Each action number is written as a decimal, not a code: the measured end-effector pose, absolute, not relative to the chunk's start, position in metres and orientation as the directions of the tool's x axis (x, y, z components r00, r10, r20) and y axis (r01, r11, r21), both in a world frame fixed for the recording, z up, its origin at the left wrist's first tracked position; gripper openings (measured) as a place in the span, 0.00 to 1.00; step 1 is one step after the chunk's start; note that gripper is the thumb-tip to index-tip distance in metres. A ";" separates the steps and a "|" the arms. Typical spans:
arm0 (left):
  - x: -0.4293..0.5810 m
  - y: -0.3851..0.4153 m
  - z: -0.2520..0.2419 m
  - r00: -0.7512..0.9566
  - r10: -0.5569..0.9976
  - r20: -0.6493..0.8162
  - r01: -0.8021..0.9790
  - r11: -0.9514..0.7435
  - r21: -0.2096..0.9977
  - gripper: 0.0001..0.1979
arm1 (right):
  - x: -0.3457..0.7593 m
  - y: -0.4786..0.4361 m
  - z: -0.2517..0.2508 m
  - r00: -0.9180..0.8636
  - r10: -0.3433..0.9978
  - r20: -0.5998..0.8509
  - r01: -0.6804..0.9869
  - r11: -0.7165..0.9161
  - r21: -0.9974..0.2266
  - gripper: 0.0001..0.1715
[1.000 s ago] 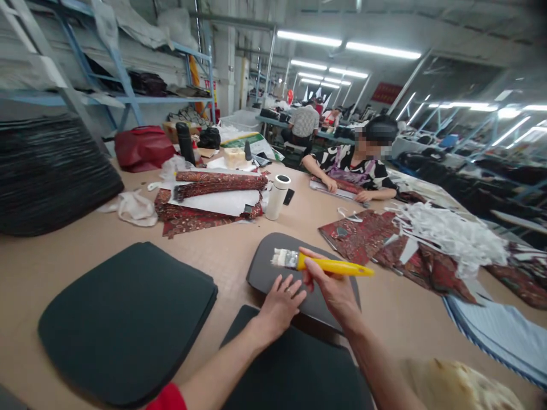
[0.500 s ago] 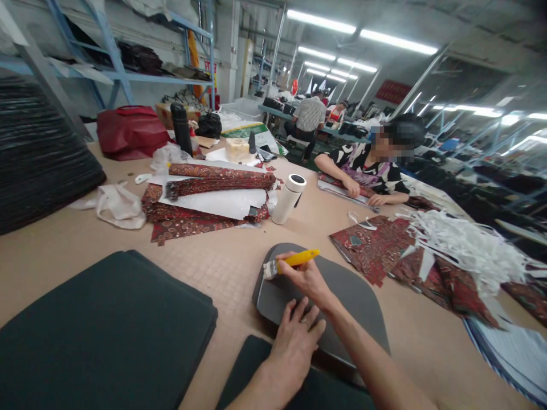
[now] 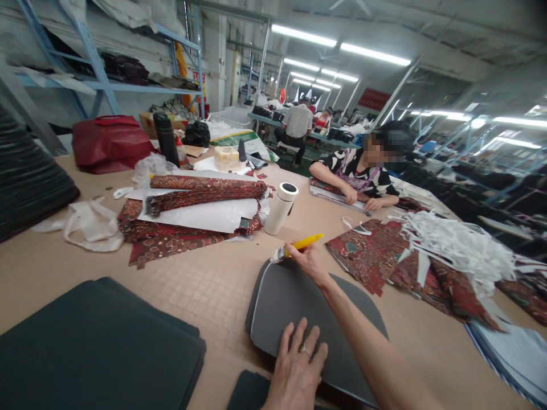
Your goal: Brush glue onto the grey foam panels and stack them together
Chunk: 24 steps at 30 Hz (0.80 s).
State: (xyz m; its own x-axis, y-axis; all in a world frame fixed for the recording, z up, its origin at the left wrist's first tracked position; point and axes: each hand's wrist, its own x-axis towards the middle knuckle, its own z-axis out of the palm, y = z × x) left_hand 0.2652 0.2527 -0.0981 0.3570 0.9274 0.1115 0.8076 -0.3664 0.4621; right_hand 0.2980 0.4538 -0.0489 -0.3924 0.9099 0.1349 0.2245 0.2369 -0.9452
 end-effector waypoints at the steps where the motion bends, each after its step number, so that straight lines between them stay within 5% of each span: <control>1: 0.266 0.253 -0.100 0.360 0.925 0.119 0.812 -0.374 0.447 0.19 | 0.305 0.460 -0.048 -0.356 0.923 0.147 0.235 0.241 -0.942 0.16; 13: 0.266 0.259 -0.113 0.343 0.897 0.279 0.877 -0.412 0.247 0.28 | 0.352 0.470 -0.051 -0.277 0.944 0.182 0.245 0.252 -0.936 0.19; 18: 0.268 0.259 -0.114 0.342 0.880 0.329 0.902 -0.406 0.148 0.37 | 0.419 0.472 -0.056 -0.162 0.970 0.180 0.300 0.222 -0.928 0.19; 24: 0.265 0.263 -0.131 0.332 0.797 0.504 0.903 -0.424 0.075 0.36 | 0.491 0.460 -0.059 0.013 0.982 0.188 0.356 0.171 -0.919 0.22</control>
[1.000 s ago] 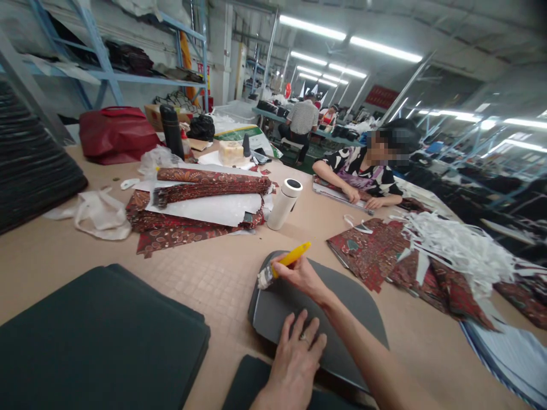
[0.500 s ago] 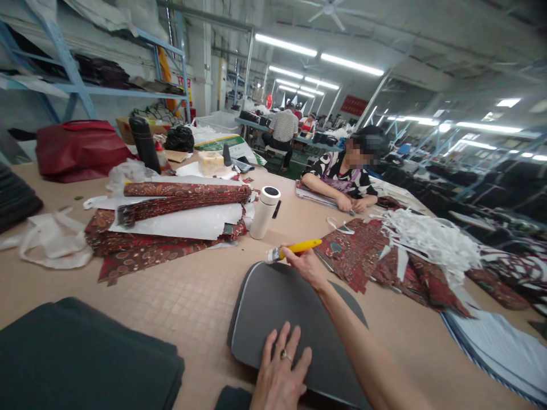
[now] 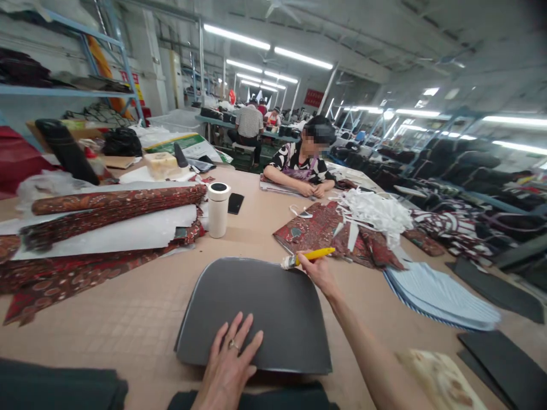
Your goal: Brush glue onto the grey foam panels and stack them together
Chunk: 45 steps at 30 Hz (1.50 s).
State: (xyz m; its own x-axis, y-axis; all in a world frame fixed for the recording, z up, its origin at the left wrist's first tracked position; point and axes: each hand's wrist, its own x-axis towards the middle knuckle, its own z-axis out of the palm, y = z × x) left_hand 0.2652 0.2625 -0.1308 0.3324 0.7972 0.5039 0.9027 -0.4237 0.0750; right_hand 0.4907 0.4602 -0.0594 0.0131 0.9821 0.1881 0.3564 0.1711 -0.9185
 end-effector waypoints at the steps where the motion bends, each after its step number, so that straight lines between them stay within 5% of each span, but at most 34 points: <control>1: 0.264 0.264 -0.131 0.340 0.781 0.525 0.900 -0.431 0.059 0.35 | 0.501 0.457 -0.060 0.041 0.982 0.187 0.365 0.160 -0.917 0.23; 11: 0.257 0.268 -0.132 0.385 0.805 0.451 0.896 -0.443 0.028 0.31 | 0.548 0.418 -0.056 0.252 0.942 0.223 0.441 0.093 -0.893 0.24; 25: 0.263 0.269 -0.111 0.398 0.837 0.376 0.897 -0.441 0.032 0.22 | 0.545 0.336 -0.063 0.293 0.923 0.252 0.555 0.051 -0.831 0.19; 36: 0.268 0.268 -0.101 0.360 0.892 0.275 0.890 -0.416 0.185 0.21 | 0.528 0.201 -0.058 0.309 0.863 0.398 0.730 0.053 -0.682 0.13; 41: 0.272 0.251 -0.072 0.329 0.934 0.142 0.876 -0.358 0.324 0.28 | 0.503 0.213 -0.019 0.382 0.860 0.338 0.647 0.012 -0.762 0.19; 45: 0.273 0.244 -0.077 0.309 0.939 0.150 0.851 -0.343 0.397 0.27 | 0.440 0.262 0.009 0.111 0.987 0.120 0.411 0.064 -0.909 0.23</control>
State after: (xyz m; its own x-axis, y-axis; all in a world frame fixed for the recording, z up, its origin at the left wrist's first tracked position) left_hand 0.2730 0.2435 -0.0773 0.3087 0.9392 0.1504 0.8512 -0.3433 0.3969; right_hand 0.4399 0.2623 0.0091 0.1111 0.9866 0.1199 0.4109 0.0642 -0.9094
